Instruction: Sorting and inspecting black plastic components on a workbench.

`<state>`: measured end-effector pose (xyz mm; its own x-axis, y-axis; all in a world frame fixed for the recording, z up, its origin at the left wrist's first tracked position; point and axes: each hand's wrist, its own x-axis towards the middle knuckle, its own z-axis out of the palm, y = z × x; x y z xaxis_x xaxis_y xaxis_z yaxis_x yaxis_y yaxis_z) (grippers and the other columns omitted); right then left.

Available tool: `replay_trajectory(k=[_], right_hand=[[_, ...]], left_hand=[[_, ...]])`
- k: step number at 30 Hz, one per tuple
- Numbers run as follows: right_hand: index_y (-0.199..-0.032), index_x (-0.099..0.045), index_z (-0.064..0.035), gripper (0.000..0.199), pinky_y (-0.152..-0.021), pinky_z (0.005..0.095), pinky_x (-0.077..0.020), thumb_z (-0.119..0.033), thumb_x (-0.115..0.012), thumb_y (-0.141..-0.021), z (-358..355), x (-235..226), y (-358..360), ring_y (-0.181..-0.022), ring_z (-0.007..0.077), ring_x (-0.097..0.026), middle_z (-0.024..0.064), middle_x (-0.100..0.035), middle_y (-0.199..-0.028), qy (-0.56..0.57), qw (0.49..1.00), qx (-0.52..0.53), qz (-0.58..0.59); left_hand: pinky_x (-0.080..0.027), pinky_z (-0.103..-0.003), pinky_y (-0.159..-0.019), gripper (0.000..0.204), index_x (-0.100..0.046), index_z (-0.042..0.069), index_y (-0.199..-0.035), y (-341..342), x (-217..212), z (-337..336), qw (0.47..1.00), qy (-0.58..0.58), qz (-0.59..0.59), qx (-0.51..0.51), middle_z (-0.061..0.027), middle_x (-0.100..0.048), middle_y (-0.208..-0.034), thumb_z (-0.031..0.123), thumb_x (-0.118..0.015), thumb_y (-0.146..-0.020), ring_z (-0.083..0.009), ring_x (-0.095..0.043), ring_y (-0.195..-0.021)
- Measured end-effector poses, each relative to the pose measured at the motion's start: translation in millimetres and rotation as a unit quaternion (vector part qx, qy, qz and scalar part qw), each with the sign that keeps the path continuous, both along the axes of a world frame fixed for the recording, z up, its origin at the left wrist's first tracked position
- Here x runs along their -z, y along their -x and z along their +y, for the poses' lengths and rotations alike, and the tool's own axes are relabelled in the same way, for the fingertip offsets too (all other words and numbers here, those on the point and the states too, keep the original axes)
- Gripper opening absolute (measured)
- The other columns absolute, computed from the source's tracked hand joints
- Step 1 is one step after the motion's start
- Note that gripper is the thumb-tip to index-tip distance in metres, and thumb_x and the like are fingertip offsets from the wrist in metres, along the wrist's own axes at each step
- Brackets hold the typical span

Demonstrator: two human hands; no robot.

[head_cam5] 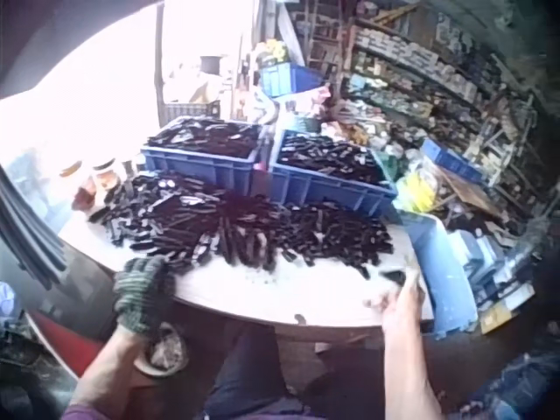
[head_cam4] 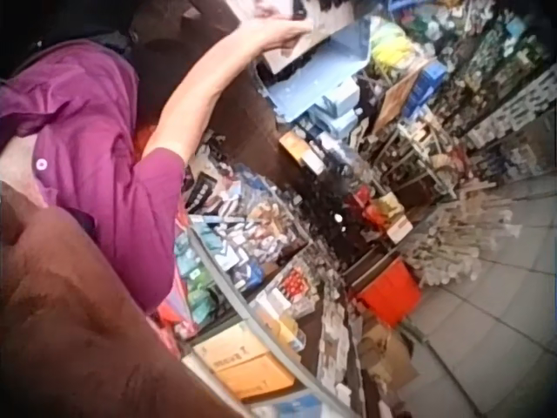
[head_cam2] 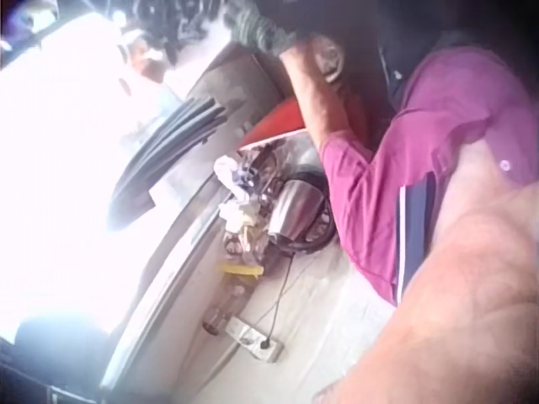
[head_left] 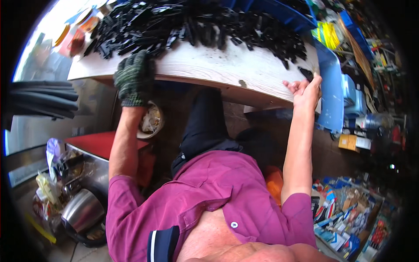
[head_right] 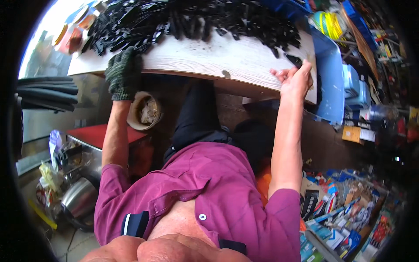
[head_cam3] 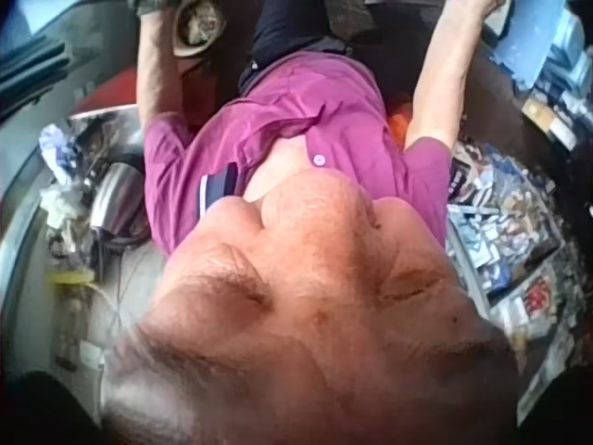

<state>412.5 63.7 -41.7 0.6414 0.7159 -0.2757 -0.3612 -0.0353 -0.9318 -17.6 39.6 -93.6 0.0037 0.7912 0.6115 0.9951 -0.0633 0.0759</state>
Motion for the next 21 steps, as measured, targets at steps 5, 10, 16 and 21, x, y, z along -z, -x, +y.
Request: replay_trajectory(k=[5,10,16,21], right_hand=[[-0.095,-0.046,0.0037,0.043,-0.068,0.068,-0.0577,-0.038,-0.057,-0.095,17,-6,-75,-0.057,0.0317,-0.058,0.0129,-0.044,-0.057,0.014,0.984,0.17,-0.06],[-0.104,-0.061,0.0017,0.043,-0.054,0.0527,-0.0608,-0.028,-0.081,-0.08,13,8,-65,-0.048,0.0224,-0.054,0.0068,-0.047,-0.057,0.048,0.991,0.066,-0.108],[-0.105,-0.063,-0.0021,0.047,-0.044,0.0362,-0.0573,-0.028,-0.088,-0.075,27,13,-31,-0.039,0.0118,-0.046,0.0032,-0.05,-0.061,0.13,0.967,-0.147,-0.164],[-0.103,-0.067,-0.0016,0.041,-0.038,0.0268,-0.0452,-0.029,-0.084,-0.077,41,21,-13,-0.041,0.0108,-0.046,0.0069,-0.062,-0.077,0.186,0.876,-0.204,-0.396]], left_hand=[[-0.051,-0.048,-0.078,0.025,-0.068,0.014,-0.112,-1,8,4,0.995,-0.048,0.014,0.088,-0.0097,-0.069,-0.103,0.026,-0.065,-0.091,-0.0336,-0.065,-0.092],[-0.051,-0.047,-0.08,0.021,-0.068,0.012,-0.11,-24,4,7,0.98,0.026,0.008,0.197,-0.0104,-0.069,-0.103,0.02,-0.064,-0.091,-0.0325,-0.065,-0.093],[-0.05,-0.047,-0.079,0.02,-0.069,0.012,-0.106,-45,-9,23,0.984,0.032,-0.015,0.174,-0.0112,-0.068,-0.096,0.022,-0.069,-0.088,-0.0347,-0.063,-0.092],[-0.049,-0.046,-0.076,0.019,-0.071,0.013,-0.098,-63,-7,20,0.978,0.005,-0.037,0.207,-0.0103,-0.067,-0.092,0.026,-0.073,-0.085,-0.0336,-0.062,-0.09]])
